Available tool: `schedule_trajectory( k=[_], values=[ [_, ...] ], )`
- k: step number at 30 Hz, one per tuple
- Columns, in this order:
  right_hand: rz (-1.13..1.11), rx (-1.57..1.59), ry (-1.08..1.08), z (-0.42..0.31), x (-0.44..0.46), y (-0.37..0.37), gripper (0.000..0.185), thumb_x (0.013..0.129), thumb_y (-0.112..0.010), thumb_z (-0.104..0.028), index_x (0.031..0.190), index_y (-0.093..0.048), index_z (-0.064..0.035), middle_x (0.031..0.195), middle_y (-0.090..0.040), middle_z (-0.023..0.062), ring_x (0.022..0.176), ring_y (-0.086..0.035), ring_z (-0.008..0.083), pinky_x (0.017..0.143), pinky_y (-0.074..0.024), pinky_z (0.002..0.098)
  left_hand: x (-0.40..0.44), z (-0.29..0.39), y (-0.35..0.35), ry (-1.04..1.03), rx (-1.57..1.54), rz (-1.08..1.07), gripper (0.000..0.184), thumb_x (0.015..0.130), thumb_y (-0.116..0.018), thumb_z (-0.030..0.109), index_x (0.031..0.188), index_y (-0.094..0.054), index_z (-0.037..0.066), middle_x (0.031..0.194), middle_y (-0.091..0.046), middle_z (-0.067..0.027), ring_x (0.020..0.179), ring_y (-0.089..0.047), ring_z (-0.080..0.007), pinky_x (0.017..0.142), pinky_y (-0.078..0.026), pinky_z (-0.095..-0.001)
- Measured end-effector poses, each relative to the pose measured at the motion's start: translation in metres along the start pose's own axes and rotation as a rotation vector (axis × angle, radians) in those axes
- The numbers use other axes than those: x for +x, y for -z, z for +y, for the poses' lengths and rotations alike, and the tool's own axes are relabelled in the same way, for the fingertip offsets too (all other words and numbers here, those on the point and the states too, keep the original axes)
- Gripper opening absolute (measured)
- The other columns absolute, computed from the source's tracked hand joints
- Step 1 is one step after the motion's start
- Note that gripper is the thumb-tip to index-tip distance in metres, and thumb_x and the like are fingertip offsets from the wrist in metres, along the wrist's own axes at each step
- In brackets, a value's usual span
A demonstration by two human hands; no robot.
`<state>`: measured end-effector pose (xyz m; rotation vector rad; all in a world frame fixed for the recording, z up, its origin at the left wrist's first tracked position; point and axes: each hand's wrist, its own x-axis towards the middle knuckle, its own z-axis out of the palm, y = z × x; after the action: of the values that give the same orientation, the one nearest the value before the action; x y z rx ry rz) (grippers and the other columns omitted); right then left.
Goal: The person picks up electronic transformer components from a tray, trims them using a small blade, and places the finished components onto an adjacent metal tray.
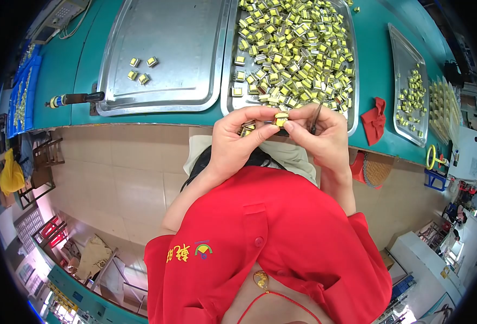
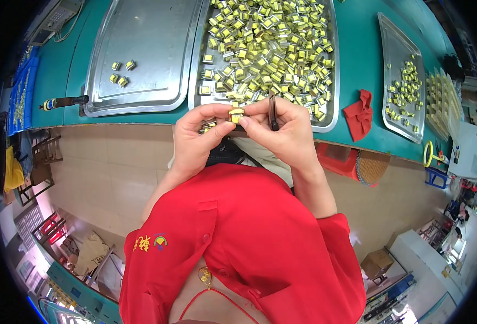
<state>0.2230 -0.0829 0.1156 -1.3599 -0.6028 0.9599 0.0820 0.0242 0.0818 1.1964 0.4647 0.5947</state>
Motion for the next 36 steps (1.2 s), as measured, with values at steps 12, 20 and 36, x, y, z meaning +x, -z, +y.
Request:
schedule_trajectory(
  k=[12,20,36],
  values=[
    [-0.070,-0.012,0.057,0.000,0.000,0.003,0.027,0.077,-0.071,0.004,0.103,-0.063,0.0043,0.074,-0.059,-0.0015,0.059,-0.045,0.0001,0.054,-0.0349,0.0163,-0.001,0.008,0.000,0.268,-0.339,-0.016,0.031,0.085,-0.065,0.001,0.115,-0.059,0.000,0.099,-0.066,-0.0055,0.075,-0.056,-0.0043,0.061,-0.043,-0.0170],
    [0.021,-0.224,0.278,0.009,0.001,-0.004,0.029,0.073,-0.073,0.004,0.101,-0.065,0.0010,0.074,-0.056,-0.0027,0.056,-0.039,0.0000,0.050,-0.0302,0.0168,0.000,0.015,-0.004,0.345,-0.478,-0.015,0.028,0.089,-0.059,0.002,0.117,-0.057,0.001,0.095,-0.065,-0.0035,0.054,-0.037,0.0024,0.043,-0.024,-0.0151],
    [0.080,-0.388,0.340,0.008,0.001,-0.008,0.026,0.071,-0.075,0.001,0.096,-0.067,-0.0012,0.072,-0.056,-0.0012,0.054,-0.041,0.0025,0.048,-0.0316,0.0180,0.002,0.018,-0.006,0.397,-0.439,0.012,0.029,0.088,-0.058,0.001,0.117,-0.058,0.001,0.096,-0.063,-0.0020,0.055,-0.036,0.0027,0.044,-0.024,-0.0149]
  ],
)
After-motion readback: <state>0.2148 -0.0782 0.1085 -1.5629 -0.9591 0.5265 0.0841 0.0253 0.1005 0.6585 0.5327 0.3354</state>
